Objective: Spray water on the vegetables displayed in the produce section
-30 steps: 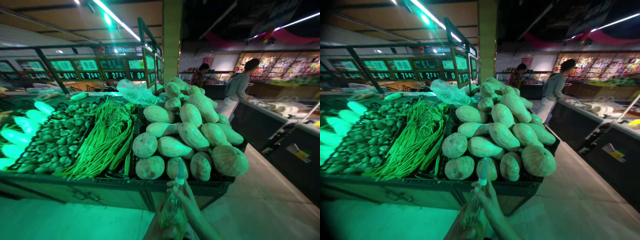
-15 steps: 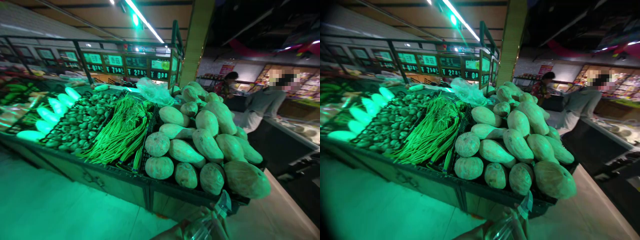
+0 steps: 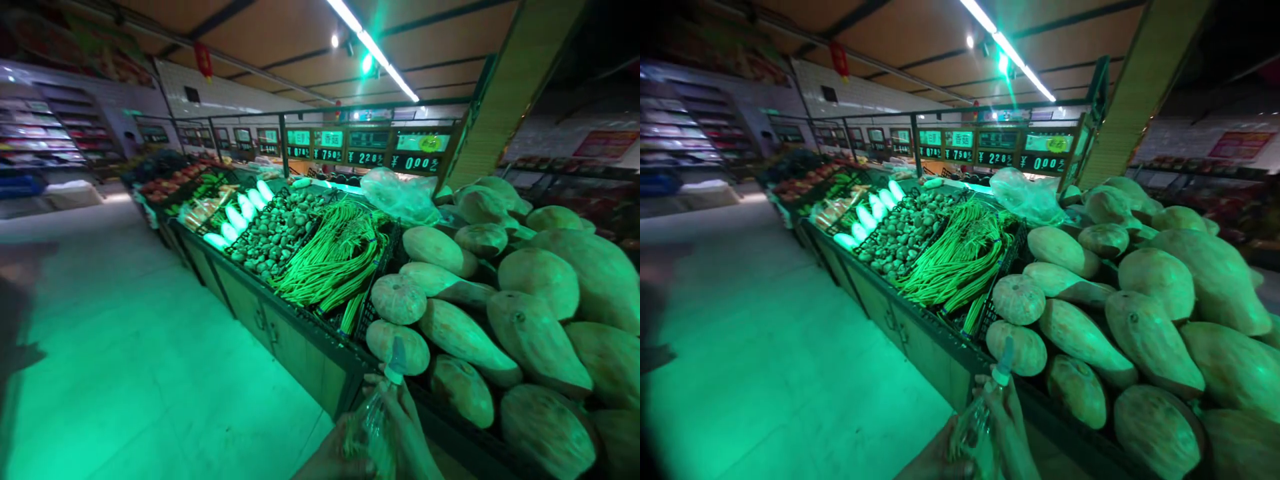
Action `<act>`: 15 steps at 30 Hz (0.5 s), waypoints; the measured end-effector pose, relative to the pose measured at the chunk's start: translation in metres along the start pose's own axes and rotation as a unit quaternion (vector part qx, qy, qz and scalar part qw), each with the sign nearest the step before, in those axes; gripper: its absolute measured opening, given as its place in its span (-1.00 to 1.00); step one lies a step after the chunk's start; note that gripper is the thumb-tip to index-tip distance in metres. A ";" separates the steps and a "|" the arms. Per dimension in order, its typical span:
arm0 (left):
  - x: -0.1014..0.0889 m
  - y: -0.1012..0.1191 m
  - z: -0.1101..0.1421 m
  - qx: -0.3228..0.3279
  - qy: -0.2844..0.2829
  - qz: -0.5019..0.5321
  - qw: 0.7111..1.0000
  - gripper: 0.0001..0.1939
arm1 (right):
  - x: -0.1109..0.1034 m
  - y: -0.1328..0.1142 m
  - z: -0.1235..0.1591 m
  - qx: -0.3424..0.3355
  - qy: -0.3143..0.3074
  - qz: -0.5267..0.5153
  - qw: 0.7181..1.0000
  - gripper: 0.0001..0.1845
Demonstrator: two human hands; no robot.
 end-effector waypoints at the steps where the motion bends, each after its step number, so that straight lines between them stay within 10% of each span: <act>1: -0.006 0.006 0.009 0.011 0.023 -0.004 1.000 -0.26 | 0.016 0.005 -0.003 0.002 -0.018 0.004 1.000 -0.29; 15: -0.112 0.051 0.104 0.106 0.332 -0.021 0.937 -0.17 | 0.205 0.052 -0.023 0.061 -0.322 0.015 0.945 -0.39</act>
Point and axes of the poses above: each hand's wrist, its own z-axis away from the middle knuckle, its own x-axis out of the palm, y = z × x, the point moved 6 cm from there along -z, towards the middle knuckle, and after that the axes turned 7 degrees about -x, right-handed, at the moved point
